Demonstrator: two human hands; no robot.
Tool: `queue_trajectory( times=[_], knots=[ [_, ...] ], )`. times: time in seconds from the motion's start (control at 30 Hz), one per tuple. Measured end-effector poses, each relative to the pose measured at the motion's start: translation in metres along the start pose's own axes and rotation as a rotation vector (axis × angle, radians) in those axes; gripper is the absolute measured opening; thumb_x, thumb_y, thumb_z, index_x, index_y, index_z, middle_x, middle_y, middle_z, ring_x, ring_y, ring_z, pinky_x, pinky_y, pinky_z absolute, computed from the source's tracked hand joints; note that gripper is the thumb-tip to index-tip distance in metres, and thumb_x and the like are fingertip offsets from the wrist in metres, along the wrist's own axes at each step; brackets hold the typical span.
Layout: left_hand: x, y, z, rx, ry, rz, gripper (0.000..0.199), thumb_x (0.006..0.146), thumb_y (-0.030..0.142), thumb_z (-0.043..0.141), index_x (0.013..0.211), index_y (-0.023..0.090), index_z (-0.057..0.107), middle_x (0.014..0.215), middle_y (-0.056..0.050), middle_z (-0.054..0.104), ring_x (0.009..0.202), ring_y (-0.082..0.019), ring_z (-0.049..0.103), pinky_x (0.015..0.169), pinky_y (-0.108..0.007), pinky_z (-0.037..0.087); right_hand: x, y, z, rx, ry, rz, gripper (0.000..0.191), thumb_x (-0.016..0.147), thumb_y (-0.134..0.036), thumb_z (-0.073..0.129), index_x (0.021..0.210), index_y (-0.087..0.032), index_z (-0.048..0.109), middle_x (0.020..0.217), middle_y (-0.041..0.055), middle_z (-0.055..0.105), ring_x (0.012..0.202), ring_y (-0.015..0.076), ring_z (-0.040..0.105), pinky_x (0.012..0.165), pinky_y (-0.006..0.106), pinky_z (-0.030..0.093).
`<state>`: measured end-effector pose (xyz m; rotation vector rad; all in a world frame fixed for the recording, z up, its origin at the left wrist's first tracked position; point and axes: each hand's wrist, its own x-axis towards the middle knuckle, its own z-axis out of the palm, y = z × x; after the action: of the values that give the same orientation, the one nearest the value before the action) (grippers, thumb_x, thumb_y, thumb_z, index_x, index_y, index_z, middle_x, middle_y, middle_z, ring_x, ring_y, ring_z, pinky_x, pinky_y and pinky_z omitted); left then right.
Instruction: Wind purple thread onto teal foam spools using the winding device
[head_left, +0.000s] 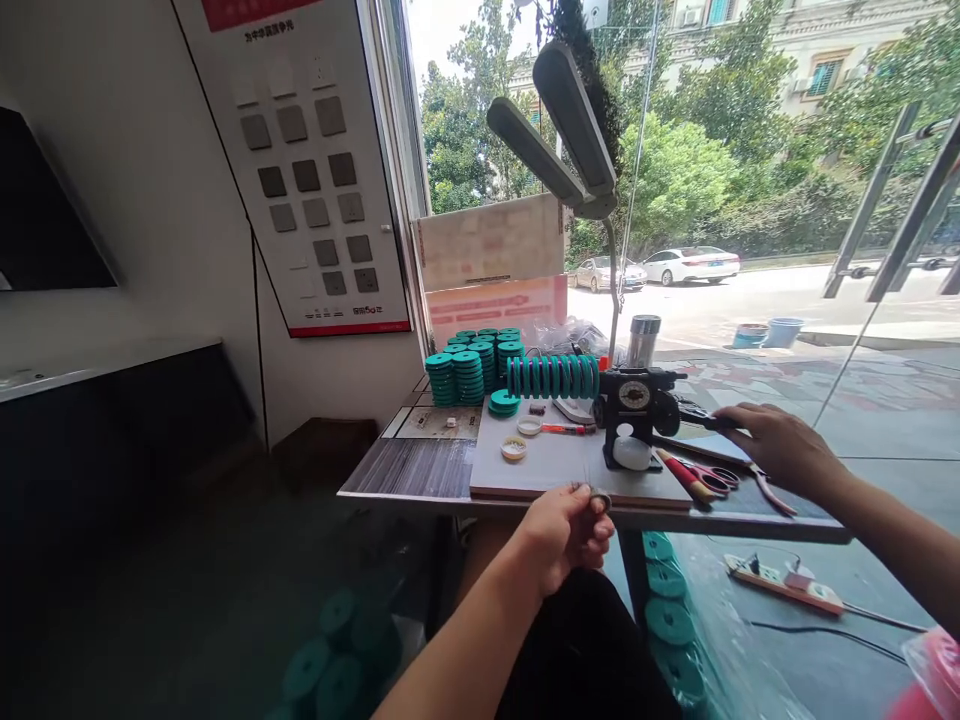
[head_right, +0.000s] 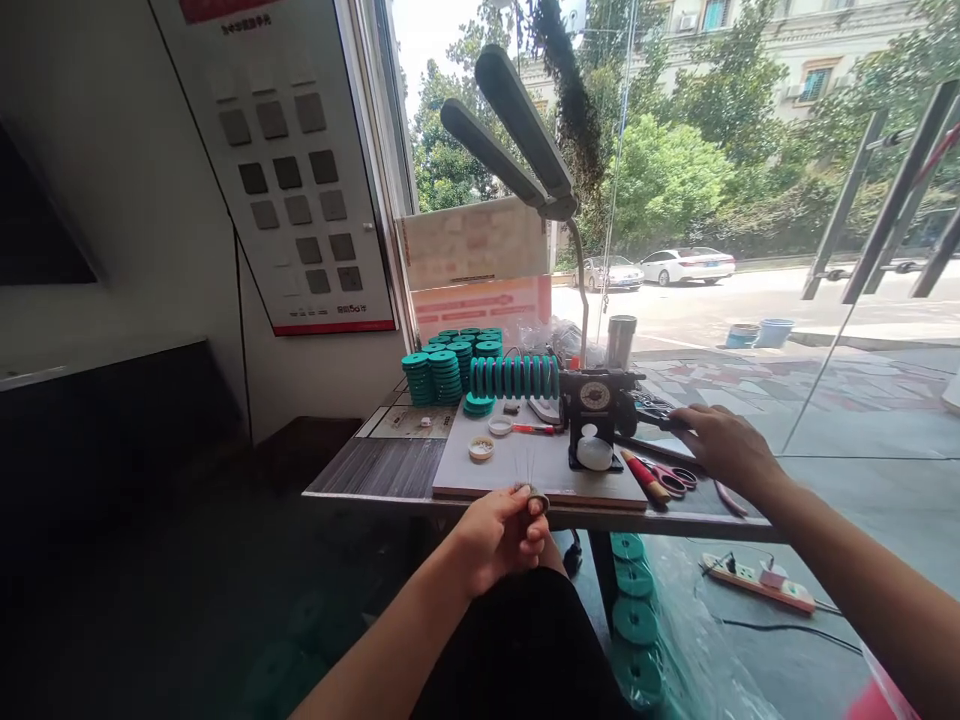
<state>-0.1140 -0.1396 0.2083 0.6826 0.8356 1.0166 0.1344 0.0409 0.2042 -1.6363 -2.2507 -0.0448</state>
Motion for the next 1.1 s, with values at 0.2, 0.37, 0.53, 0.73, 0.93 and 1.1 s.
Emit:
queue_trajectory(
  times=[0.2,0.37,0.53,0.73,0.93,1.1],
  knots=[
    [-0.003,-0.005,-0.002,-0.025,0.018,-0.029,0.026,0.085,0.029,0.028,0.067,0.015,0.041,0.059,-0.001,0.052,0.05,-0.01,0.051,0.057,-0.024,0.038,-0.004,-0.008,0.005,0.069,0.008,0.107,0.032,0.081,-0.028,0.037,0.103,-0.016,0.058,0.106,0.0078,0.056,0.086,0.0175,0.052,0.065,0.025,0.035],
    [-0.009,-0.007,-0.001,-0.086,0.031,-0.029,0.029,0.086,0.027,0.028,0.066,0.013,0.044,0.071,-0.006,0.061,0.072,-0.02,0.061,0.08,-0.04,0.039,-0.011,-0.014,-0.002,0.171,0.041,0.161,0.036,0.077,-0.027,0.041,0.107,-0.015,0.057,0.112,0.0112,0.053,0.091,0.0206,0.05,0.071,0.028,0.035],
    [-0.009,-0.007,0.003,-0.047,0.107,0.018,0.029,0.086,0.026,0.032,0.065,0.013,0.046,0.086,-0.008,0.062,0.082,-0.016,0.057,0.081,-0.035,0.037,-0.063,-0.051,-0.008,0.325,0.262,0.218,0.039,0.077,-0.028,0.039,0.111,-0.012,0.051,0.119,0.0141,0.048,0.11,0.0246,0.041,0.084,0.034,0.035],
    [-0.007,-0.009,0.004,-0.033,0.175,0.041,0.026,0.085,0.025,0.037,0.064,0.013,0.045,0.094,-0.004,0.058,0.074,-0.01,0.051,0.064,-0.024,0.036,-0.144,-0.146,0.022,1.048,-0.238,-0.029,0.041,0.071,-0.053,0.05,0.086,-0.016,0.06,0.085,0.0033,0.062,0.073,0.0115,0.053,0.067,0.021,0.042],
    [-0.006,-0.01,0.007,-0.057,0.184,0.046,0.025,0.085,0.024,0.035,0.065,0.014,0.044,0.087,-0.003,0.056,0.059,-0.007,0.049,0.051,-0.021,0.032,-0.139,-0.193,0.04,1.676,-0.155,0.313,0.045,0.051,-0.045,0.072,0.084,-0.015,0.063,0.08,0.0016,0.063,0.073,0.0095,0.054,0.067,0.018,0.042],
    [-0.004,-0.014,0.004,-0.085,0.195,0.068,0.024,0.085,0.024,0.036,0.065,0.014,0.044,0.085,-0.002,0.056,0.054,-0.006,0.047,0.051,-0.022,0.036,-0.137,-0.191,0.041,1.806,-0.227,0.373,0.041,0.051,-0.044,0.072,0.079,-0.015,0.066,0.074,0.0012,0.064,0.068,0.0084,0.055,0.066,0.018,0.044]
  ],
)
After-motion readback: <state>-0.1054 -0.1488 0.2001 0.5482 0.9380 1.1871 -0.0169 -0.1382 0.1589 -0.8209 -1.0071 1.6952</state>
